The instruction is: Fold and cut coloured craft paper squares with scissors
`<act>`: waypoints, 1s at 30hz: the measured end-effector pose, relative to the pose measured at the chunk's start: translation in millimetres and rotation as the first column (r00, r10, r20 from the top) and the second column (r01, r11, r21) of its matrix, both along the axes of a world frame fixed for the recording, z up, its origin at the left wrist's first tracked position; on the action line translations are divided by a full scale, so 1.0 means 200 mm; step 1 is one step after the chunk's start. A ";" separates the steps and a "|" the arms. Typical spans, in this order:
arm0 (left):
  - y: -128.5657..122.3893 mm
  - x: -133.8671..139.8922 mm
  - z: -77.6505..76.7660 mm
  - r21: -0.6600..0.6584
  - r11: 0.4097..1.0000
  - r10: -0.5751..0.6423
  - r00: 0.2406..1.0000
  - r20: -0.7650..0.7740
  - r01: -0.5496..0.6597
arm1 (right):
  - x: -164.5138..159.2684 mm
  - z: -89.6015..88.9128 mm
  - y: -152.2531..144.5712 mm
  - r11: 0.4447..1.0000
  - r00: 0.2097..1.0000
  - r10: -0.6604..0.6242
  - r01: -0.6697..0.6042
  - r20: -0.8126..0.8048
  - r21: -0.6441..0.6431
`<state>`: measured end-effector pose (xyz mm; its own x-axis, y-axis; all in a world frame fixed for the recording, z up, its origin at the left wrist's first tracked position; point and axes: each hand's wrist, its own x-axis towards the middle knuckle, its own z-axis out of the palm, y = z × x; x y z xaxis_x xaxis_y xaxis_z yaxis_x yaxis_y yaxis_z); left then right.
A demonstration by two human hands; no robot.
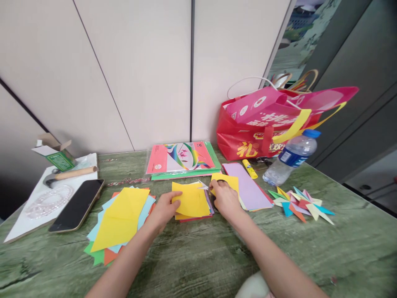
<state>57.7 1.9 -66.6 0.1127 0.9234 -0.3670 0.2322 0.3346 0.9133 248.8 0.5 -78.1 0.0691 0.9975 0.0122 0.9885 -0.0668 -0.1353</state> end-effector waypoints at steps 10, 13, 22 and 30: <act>0.00 0.00 0.00 0.011 1.000 -0.016 1.000 0.003 0.016 | 0.03 -0.01 0.02 0.999 0.998 -0.054 0.054 0.042 0.004; 0.00 -0.01 0.00 0.020 1.000 -0.023 1.000 0.005 0.023 | 0.03 -0.02 0.02 0.996 0.995 -0.088 0.088 0.037 0.011; -0.01 -0.01 0.01 0.035 0.999 -0.037 0.999 -0.008 0.037 | 0.02 -0.02 0.02 0.994 0.995 -0.101 0.100 0.007 0.045; -0.01 0.00 0.01 0.038 0.998 -0.044 0.999 0.022 0.043 | 0.00 -0.03 0.02 0.988 0.990 -0.144 0.144 0.004 0.056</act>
